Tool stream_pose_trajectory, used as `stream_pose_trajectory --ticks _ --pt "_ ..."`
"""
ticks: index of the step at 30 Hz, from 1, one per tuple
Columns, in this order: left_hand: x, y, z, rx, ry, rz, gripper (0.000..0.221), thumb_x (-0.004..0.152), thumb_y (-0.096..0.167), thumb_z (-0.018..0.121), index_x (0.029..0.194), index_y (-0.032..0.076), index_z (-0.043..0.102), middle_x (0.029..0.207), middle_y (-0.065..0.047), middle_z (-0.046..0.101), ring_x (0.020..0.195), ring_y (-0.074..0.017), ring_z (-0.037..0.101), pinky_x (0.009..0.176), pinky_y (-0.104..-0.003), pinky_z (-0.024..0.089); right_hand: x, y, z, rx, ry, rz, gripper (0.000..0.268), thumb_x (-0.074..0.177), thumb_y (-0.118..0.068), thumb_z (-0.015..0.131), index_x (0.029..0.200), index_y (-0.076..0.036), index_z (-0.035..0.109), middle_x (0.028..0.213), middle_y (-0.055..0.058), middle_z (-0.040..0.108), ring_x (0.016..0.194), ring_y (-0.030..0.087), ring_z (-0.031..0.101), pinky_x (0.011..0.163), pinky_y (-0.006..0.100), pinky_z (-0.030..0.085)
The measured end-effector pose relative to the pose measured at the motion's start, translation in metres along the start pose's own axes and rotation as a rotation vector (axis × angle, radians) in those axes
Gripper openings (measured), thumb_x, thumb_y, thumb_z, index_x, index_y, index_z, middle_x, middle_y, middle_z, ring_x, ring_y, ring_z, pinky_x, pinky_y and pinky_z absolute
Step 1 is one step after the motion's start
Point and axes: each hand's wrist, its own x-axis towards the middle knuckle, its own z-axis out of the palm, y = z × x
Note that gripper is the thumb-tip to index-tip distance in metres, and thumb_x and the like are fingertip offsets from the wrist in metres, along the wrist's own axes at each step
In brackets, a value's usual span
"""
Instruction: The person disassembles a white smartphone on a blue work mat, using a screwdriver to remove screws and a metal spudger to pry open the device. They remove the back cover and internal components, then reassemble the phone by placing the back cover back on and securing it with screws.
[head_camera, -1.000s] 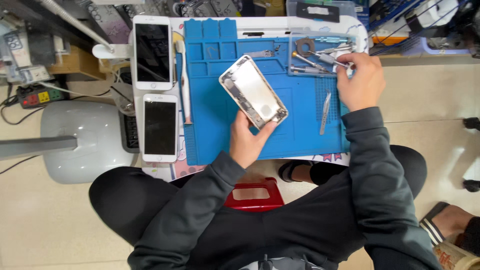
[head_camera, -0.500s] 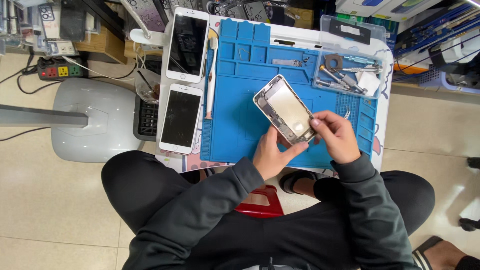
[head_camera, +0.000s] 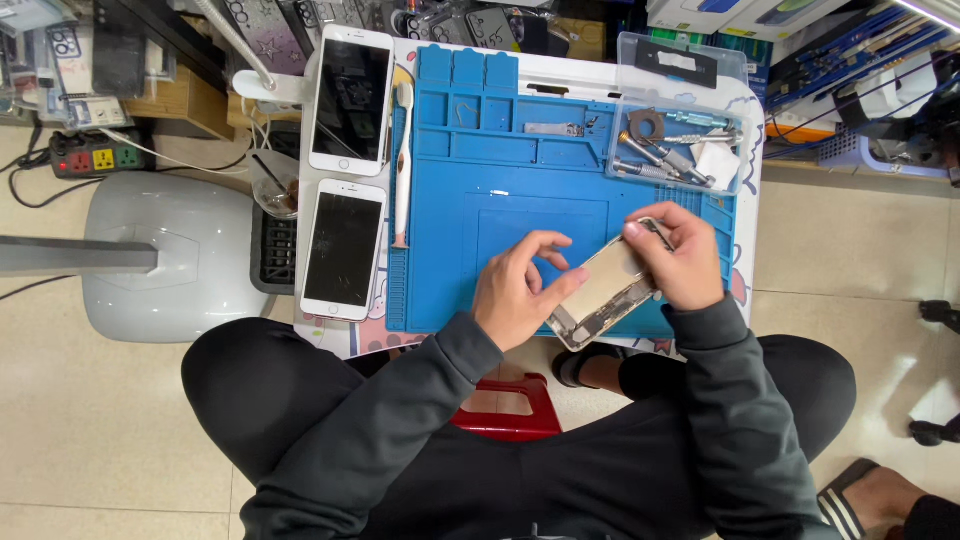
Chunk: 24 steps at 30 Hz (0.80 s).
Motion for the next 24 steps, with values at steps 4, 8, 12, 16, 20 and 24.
stream_pose_trajectory --ticks 4,8,12,16,20,24 --pt "-0.004 -0.026 0.011 -0.004 -0.142 -0.082 0.026 0.096 0.03 0.076 0.114 0.012 0.069 0.078 -0.006 0.074 0.066 -0.0228 0.076 0.06 -0.033 0.058 -0.001 0.001 0.022 0.045 -0.035 0.0 0.021 0.097 -0.015 0.08 0.113 -0.004 0.073 0.075 0.007 0.073 0.06 0.005 0.06 0.055 0.02 0.052" --pt "-0.011 -0.05 0.024 -0.104 -0.09 -0.304 0.027 0.101 0.023 0.069 0.12 0.005 0.061 0.084 -0.015 0.074 0.069 -0.0257 0.076 0.06 -0.035 0.058 -0.004 -0.001 0.022 0.127 0.002 0.055 0.028 0.098 -0.013 0.076 0.122 -0.002 0.066 0.084 0.011 0.074 0.06 0.01 0.065 0.051 0.022 0.053" --pt "-0.016 -0.055 0.024 -0.121 -0.141 -0.396 0.026 0.102 0.022 0.065 0.119 0.006 0.051 0.084 -0.014 0.071 0.068 -0.0267 0.076 0.055 -0.035 0.056 -0.005 0.01 0.031 0.085 -0.002 0.047 0.03 0.093 0.0 0.075 0.123 0.004 0.068 0.093 0.017 0.076 0.061 0.013 0.069 0.049 0.025 0.056" --pt "0.004 -0.028 0.003 0.007 -0.248 -0.44 0.051 0.096 0.047 0.069 0.126 0.008 0.053 0.094 -0.014 0.079 0.084 -0.0332 0.08 0.068 -0.046 0.06 0.002 0.028 0.036 0.078 -0.014 0.041 0.027 0.095 0.0 0.074 0.122 0.003 0.071 0.091 0.018 0.076 0.059 0.016 0.069 0.051 0.028 0.06" --pt "0.017 -0.032 -0.011 0.405 -0.194 -0.32 0.04 0.092 0.04 0.073 0.116 0.008 0.071 0.081 -0.003 0.08 0.079 -0.0261 0.081 0.068 -0.042 0.062 0.007 0.028 0.044 0.112 -0.007 0.072 0.026 0.096 0.0 0.073 0.122 0.004 0.072 0.091 0.018 0.077 0.063 0.013 0.072 0.055 0.027 0.064" --pt "0.009 -0.038 -0.008 0.53 -0.168 -0.239 0.041 0.084 0.031 0.081 0.118 0.01 0.072 0.08 -0.003 0.08 0.083 -0.0304 0.08 0.071 -0.048 0.062 0.006 0.018 0.044 -0.006 -0.026 0.04 0.025 0.097 0.0 0.074 0.122 0.002 0.075 0.093 0.021 0.077 0.069 0.016 0.073 0.054 0.032 0.065"
